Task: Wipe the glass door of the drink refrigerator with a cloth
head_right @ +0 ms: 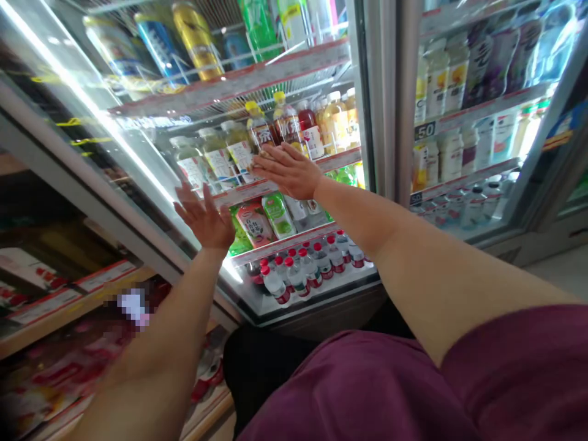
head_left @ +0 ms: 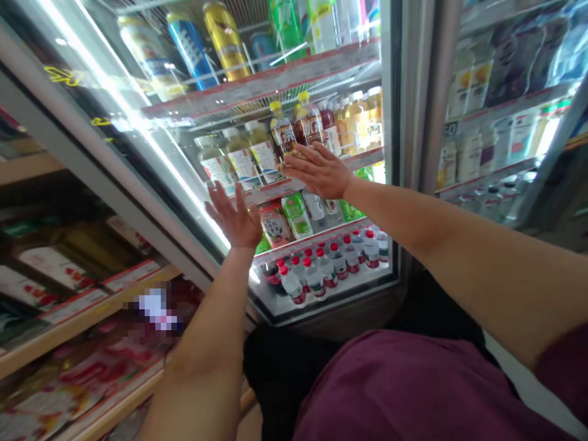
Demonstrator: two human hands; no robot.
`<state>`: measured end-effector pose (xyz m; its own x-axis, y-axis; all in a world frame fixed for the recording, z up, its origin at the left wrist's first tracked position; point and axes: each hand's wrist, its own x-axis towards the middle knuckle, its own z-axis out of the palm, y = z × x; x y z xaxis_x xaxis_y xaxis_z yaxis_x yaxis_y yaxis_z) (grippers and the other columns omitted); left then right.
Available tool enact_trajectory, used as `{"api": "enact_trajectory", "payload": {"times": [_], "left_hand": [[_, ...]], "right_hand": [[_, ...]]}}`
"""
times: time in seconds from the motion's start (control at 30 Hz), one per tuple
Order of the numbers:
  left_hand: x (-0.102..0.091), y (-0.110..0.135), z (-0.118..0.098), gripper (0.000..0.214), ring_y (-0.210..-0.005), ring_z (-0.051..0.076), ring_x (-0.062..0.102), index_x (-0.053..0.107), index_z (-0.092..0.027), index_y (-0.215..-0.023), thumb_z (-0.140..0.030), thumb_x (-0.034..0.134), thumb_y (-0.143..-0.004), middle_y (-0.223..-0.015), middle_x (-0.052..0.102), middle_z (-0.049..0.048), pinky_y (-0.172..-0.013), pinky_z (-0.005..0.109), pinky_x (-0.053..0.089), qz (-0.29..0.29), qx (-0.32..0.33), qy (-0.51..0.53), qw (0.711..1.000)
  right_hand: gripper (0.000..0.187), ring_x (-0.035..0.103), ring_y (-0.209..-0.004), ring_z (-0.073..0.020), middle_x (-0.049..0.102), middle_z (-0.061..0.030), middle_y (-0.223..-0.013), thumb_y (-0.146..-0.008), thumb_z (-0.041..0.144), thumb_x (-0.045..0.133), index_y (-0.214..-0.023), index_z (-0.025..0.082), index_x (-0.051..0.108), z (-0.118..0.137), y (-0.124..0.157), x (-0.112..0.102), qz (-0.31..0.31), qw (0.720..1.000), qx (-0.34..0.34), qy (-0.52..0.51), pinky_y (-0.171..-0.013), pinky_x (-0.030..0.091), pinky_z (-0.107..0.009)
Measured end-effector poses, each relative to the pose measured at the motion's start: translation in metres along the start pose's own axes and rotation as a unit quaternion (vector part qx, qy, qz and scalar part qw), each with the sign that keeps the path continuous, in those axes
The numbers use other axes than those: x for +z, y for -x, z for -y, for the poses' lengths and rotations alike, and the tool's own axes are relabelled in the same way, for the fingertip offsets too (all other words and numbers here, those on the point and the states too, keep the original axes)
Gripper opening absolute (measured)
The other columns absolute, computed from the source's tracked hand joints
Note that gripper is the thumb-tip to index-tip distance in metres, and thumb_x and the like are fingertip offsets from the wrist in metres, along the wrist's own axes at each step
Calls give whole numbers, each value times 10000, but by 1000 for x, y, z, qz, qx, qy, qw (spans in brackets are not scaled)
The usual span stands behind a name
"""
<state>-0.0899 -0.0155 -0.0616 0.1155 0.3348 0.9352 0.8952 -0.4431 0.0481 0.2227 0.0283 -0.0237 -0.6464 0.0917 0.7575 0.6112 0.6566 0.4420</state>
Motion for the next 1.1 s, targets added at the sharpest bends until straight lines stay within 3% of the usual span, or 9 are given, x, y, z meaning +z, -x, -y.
{"api": "enact_trajectory", "payload": {"times": [0.1, 0.27, 0.43, 0.5, 0.57, 0.67, 0.87, 1.03, 1.1], "left_hand": [[22, 3, -31, 659, -1716, 280, -22, 542, -146, -1674, -465, 491, -1099, -1807, 302, 160, -1386, 509, -104, 42, 54, 24, 997], [43, -6, -63, 645, -1716, 271, 43, 511, -169, -1703, -401, 490, -1102, -1790, 340, 112, -1380, 511, -139, 34, 27, 48, 998], [42, -6, -63, 642, -1715, 264, 40, 510, -183, -1707, -378, 520, -1095, -1794, 329, 90, -1384, 504, -134, 34, 13, 44, 998], [40, -6, -64, 649, -1715, 265, 38, 504, -183, -1711, -355, 533, -1085, -1796, 323, 83, -1382, 508, -144, 41, 7, 44, 998], [40, -6, -66, 659, -1716, 265, 30, 498, -183, -1714, -332, 547, -1074, -1799, 319, 81, -1379, 505, -155, 47, 1, 48, 998], [40, -7, -68, 668, -1715, 266, 14, 487, -174, -1720, -316, 541, -1070, -1802, 313, 92, -1374, 502, -169, 50, -1, 56, 997], [40, -7, -67, 674, -1714, 281, 8, 481, -166, -1723, -339, 526, -1073, -1802, 308, 108, -1380, 533, -152, 55, 2, 49, 997], [38, -8, -68, 677, -1714, 285, 11, 494, -146, -1712, -328, 539, -1061, -1799, 314, 123, -1378, 522, -158, 56, -6, 42, 997], [38, -8, -68, 679, -1714, 287, 21, 498, -138, -1708, -334, 532, -1059, -1796, 318, 125, -1378, 517, -157, 53, 0, 38, 998]], "right_hand": [[833, 259, -1714, -294, 391, 31, -1811, -946, 128, 549, -1737, 339, 396, 4, 1, 5, -20, 1000, 2, 7, -1422, 146, -600], [828, 295, -1704, -266, 432, 43, -1783, -932, 97, 522, -1720, 337, 438, 15, 15, 14, -50, 997, 53, 10, -1435, 158, -562], [714, 345, -1681, -227, 474, 55, -1754, -987, 156, 470, -1680, 326, 505, -8, 18, -2, -47, 999, 15, -17, -1437, 77, -493], [685, 331, -1687, -256, 458, 28, -1765, -1002, 216, 494, -1681, 305, 505, -23, 22, -10, -77, 996, 51, -18, -1428, 51, -504], [707, 297, -1697, -311, 430, 3, -1781, -999, 217, 492, -1702, 293, 475, -30, 32, -14, -107, 989, 99, 12, -1416, 97, -596], [736, 299, -1693, -350, 440, -18, -1777, -984, 202, 486, -1715, 282, 460, -24, 52, -12, -121, 984, 127, 30, -1392, 179, -662], [747, 349, -1683, -294, 489, 34, -1753, -949, 198, 543, -1676, 366, 516, -23, 59, -18, -72, 993, 95, -21, -1417, 147, -597], [673, 338, -1680, -368, 490, -46, -1754, -994, 245, 471, -1662, 266, 549, -22, 56, -17, -162, 962, 221, 15, -1385, 167, -684], [660, 343, -1676, -381, 504, -65, -1744, -1000, 249, 451, -1649, 237, 566, -11, 63, -16, -153, 953, 259, 24, -1375, 198, -695]]}}
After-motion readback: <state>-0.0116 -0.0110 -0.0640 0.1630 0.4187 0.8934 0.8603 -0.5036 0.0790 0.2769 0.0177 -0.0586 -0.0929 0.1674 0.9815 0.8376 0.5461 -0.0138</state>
